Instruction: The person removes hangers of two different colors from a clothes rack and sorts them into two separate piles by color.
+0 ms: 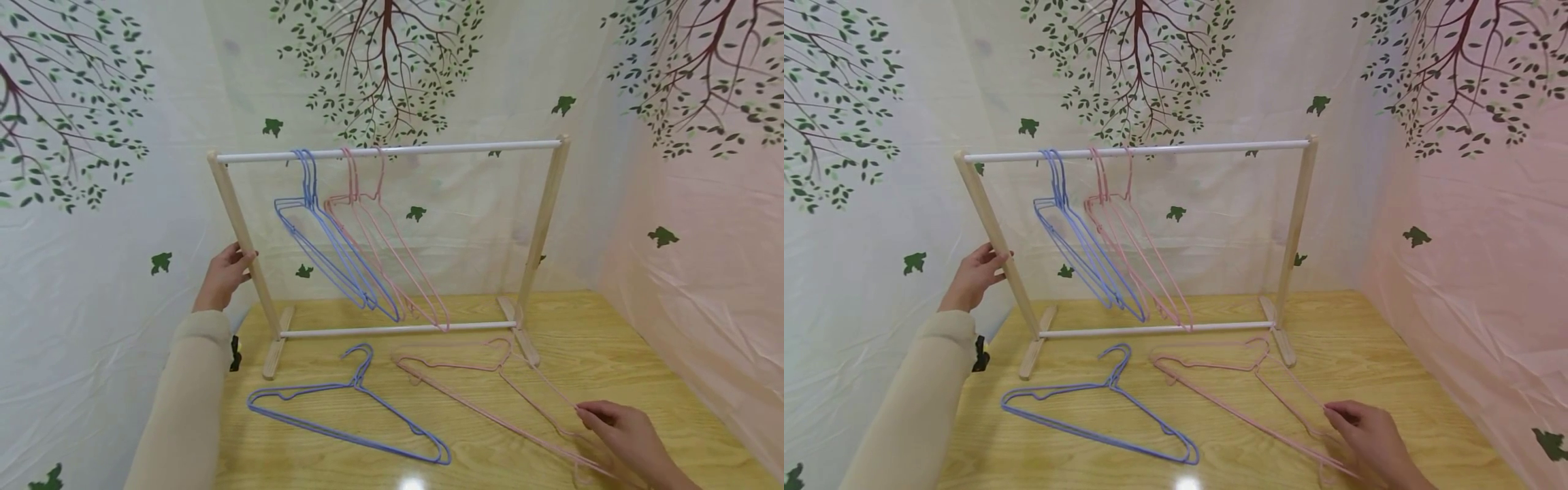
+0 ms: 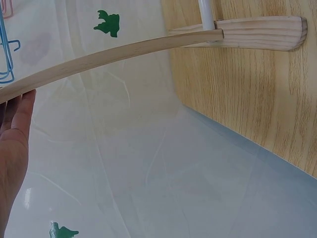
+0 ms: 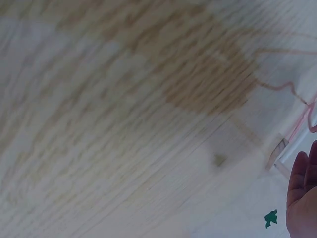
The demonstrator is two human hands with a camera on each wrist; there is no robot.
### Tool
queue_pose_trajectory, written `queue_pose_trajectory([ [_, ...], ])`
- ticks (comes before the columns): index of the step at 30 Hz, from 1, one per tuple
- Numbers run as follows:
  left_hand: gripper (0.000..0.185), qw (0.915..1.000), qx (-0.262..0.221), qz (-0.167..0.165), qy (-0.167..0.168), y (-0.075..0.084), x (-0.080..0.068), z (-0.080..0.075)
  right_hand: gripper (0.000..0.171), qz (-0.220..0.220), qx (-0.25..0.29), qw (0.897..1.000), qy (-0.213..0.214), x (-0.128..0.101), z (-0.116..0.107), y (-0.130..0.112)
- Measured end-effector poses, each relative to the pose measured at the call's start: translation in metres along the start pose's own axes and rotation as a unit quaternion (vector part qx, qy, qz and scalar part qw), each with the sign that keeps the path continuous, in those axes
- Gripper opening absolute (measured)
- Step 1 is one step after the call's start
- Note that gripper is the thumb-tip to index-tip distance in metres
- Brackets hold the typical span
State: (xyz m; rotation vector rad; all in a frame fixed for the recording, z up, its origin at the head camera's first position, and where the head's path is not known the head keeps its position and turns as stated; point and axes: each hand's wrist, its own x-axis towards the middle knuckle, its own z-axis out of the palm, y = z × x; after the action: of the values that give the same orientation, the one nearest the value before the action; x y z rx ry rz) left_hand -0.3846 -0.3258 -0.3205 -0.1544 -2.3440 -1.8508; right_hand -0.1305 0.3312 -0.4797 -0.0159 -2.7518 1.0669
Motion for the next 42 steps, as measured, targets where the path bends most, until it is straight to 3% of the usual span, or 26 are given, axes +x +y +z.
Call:
queue_pose_trajectory([
  [3, 0.056, 1.0000, 0.006, 0.000, 0.002, 0.001, -0.001, 0.000, 0.018, -0.028, -0.029, 0.999, 0.015, 0.003, 0.002, 0.005],
  [8, 0.057, 0.9999, 0.010, -0.002, 0.000, 0.001, -0.002, 0.000, 0.014, -0.034, -0.057, 0.998, 0.024, 0.007, 0.007, 0.007],
  [18, 0.056, 1.0000, 0.005, 0.004, -0.006, 0.000, -0.002, 0.001, 0.018, -0.019, -0.069, 0.997, 0.022, 0.014, 0.013, 0.006],
  [27, 0.058, 1.0000, 0.003, 0.000, -0.008, 0.000, -0.001, -0.001, 0.014, -0.054, -0.073, 0.995, 0.043, 0.020, 0.011, 0.003],
  [36, 0.058, 0.9999, -0.001, 0.008, -0.007, -0.004, 0.000, -0.002, 0.023, -0.076, -0.058, 0.994, 0.056, 0.030, 0.004, -0.016],
  [42, 0.057, 0.9999, 0.006, 0.010, -0.004, -0.002, -0.002, -0.002, 0.026, -0.094, -0.035, 0.992, 0.071, 0.049, -0.002, -0.048],
])
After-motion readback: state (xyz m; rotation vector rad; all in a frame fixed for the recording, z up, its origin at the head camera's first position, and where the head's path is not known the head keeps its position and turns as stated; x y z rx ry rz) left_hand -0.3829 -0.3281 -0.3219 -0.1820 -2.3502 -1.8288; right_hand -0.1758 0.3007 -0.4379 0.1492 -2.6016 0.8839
